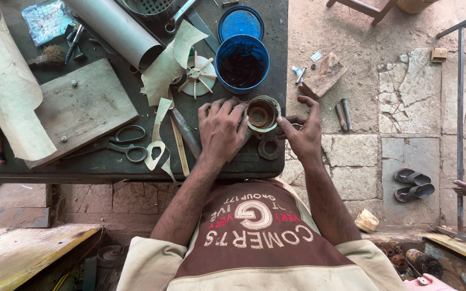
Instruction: The person applies a dark viscous substance from a blue container onto the rim of a small metal part using their fingers. They repeatedly dip their fingers into the container and spread the substance around the edge of the part.
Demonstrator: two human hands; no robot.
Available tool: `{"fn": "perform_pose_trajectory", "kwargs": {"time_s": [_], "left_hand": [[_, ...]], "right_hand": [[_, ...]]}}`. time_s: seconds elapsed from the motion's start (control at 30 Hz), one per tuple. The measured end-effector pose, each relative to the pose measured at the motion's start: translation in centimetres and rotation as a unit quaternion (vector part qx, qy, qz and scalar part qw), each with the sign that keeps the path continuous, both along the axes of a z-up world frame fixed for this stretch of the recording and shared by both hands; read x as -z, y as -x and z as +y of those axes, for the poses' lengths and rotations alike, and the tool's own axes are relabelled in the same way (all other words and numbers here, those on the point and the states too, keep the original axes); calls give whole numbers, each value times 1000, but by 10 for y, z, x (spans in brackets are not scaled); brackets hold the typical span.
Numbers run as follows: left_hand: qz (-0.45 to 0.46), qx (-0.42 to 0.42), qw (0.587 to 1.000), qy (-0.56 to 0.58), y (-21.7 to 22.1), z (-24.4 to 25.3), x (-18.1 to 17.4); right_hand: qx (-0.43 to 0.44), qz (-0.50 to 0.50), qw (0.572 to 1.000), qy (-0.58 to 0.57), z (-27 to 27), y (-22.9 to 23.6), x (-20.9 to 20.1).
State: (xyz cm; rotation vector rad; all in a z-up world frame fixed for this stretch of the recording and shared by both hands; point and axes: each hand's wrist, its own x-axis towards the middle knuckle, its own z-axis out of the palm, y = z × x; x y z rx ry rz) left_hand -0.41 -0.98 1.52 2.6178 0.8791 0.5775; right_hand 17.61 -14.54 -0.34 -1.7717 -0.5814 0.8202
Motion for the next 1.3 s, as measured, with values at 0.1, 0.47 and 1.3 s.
{"fn": "perform_pose_trajectory", "kwargs": {"time_s": [0.1,0.47,1.3], "left_hand": [[1,-2,1000,-3,0,0,1],[-6,-2,1000,-5,0,1,6],[-25,-4,1000,14,1,2,-5]], "right_hand": [[3,6,1000,-7,-1,1,0],[3,-3,1000,-4,-1,1,2],[-1,-10,1000,-14,1,2,7]]}}
